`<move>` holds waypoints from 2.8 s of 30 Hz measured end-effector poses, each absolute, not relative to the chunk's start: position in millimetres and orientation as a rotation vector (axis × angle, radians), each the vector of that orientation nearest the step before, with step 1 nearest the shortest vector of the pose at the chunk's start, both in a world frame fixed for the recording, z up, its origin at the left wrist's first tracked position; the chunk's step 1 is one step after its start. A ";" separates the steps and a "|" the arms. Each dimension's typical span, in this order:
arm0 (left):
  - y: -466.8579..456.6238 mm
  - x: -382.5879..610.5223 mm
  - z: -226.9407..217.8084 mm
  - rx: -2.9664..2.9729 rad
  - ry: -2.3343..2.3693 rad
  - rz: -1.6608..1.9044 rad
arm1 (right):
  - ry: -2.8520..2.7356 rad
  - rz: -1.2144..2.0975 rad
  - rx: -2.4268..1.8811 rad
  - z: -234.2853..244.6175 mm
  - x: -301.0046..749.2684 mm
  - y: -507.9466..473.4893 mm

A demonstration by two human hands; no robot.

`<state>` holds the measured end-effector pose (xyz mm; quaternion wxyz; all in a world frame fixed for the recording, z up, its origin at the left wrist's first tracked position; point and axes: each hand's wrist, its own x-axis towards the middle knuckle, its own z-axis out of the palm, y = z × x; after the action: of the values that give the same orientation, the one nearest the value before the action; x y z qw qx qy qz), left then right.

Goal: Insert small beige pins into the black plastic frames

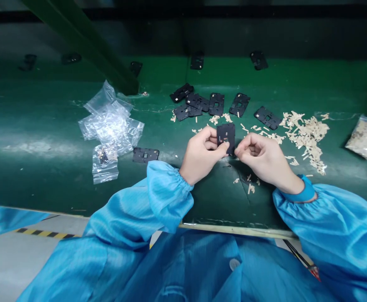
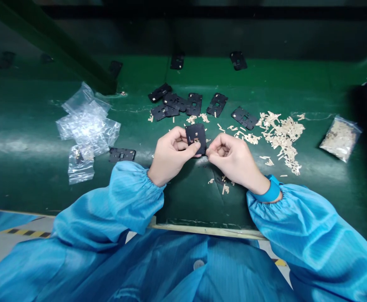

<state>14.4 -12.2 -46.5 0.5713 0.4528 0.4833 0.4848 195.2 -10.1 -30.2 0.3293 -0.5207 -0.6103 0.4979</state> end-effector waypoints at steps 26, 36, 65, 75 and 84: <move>-11.3 15.7 -43.6 0.988 1.109 1.153 | -1.573 1.284 -1.382 -31.0 194.3 -9.7; -12.0 15.4 -41.6 0.971 1.114 1.132 | -1.599 1.266 -1.414 -30.2 194.5 -10.1; -12.2 10.7 -41.6 0.831 1.016 1.102 | -1.502 1.434 -1.265 -22.8 199.7 -5.3; -11.4 6.5 -40.8 0.774 0.956 1.035 | -1.551 1.520 -1.183 -20.4 202.8 -5.1; -10.0 2.7 -36.9 0.705 0.850 0.885 | -1.534 1.815 -1.024 -22.0 211.2 -6.8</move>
<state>2.7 -10.0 -36.9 0.7600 0.3239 0.3904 0.4063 211.2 -6.8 -22.0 0.2732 -0.3805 -0.5703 0.6748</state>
